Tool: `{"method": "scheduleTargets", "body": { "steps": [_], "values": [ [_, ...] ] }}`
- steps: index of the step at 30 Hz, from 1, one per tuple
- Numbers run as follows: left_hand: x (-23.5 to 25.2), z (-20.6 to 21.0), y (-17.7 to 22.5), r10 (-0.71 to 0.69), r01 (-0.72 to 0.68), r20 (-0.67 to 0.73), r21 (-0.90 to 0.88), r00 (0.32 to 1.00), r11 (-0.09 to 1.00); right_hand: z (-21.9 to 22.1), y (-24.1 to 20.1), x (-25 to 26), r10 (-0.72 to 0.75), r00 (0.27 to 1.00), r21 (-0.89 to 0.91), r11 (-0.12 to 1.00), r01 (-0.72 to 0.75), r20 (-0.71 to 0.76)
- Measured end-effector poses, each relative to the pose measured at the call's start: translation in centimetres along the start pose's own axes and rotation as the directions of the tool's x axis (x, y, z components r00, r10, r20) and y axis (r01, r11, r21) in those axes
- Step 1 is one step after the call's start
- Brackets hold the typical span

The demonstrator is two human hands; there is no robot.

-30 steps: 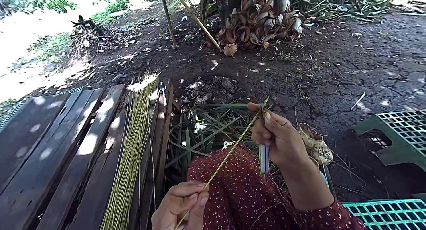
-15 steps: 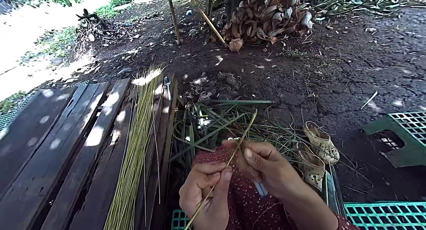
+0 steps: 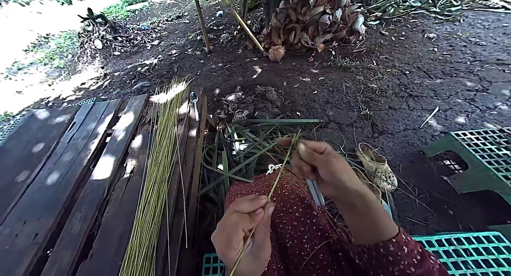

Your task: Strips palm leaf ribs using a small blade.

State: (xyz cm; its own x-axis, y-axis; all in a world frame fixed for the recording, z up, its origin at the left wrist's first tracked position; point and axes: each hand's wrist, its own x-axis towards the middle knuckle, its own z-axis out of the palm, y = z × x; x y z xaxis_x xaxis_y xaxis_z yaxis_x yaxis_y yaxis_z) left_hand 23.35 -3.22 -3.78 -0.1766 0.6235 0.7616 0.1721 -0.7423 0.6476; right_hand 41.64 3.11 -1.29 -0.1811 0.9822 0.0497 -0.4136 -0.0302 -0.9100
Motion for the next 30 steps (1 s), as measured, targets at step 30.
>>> {"method": "scheduleTargets", "body": {
  "steps": [30],
  "values": [
    [0.5, -3.2, 0.4, 0.364, -0.429, 0.308, 0.180, 0.879, 0.885, -6.1, 2.1, 4.8, 0.066, 0.856, 0.019, 0.998, -0.065, -0.513]
  ]
}}
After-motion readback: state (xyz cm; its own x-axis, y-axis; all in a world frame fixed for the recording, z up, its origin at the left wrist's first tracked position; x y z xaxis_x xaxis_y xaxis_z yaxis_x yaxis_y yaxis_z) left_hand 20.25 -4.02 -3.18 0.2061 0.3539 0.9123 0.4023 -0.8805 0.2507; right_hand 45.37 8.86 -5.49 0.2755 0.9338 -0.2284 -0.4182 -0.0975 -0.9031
